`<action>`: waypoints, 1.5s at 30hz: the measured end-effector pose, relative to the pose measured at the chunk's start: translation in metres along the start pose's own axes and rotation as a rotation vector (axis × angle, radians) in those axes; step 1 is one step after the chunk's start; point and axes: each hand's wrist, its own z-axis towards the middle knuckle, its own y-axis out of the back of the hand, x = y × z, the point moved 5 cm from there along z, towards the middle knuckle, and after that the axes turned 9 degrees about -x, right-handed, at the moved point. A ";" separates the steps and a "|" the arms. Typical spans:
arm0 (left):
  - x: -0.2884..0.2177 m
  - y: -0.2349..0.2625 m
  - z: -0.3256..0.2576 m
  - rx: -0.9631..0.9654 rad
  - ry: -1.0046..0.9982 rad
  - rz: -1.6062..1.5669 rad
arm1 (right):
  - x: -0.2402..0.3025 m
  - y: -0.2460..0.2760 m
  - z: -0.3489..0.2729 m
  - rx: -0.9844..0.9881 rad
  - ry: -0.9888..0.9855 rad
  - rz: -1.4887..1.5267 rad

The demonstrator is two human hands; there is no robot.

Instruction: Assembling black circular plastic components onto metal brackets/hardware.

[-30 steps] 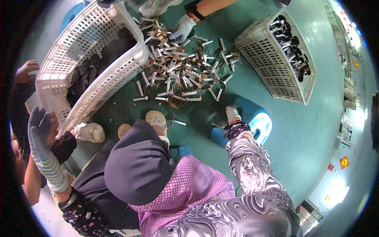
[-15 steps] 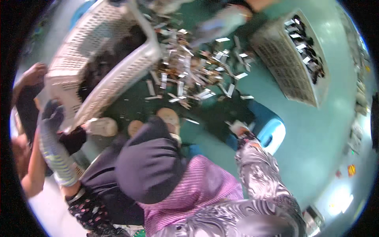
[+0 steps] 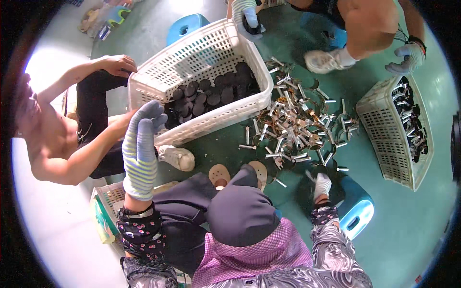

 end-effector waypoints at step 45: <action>0.334 -0.016 0.151 0.953 0.323 1.369 | 0.288 0.057 0.054 0.362 0.464 0.044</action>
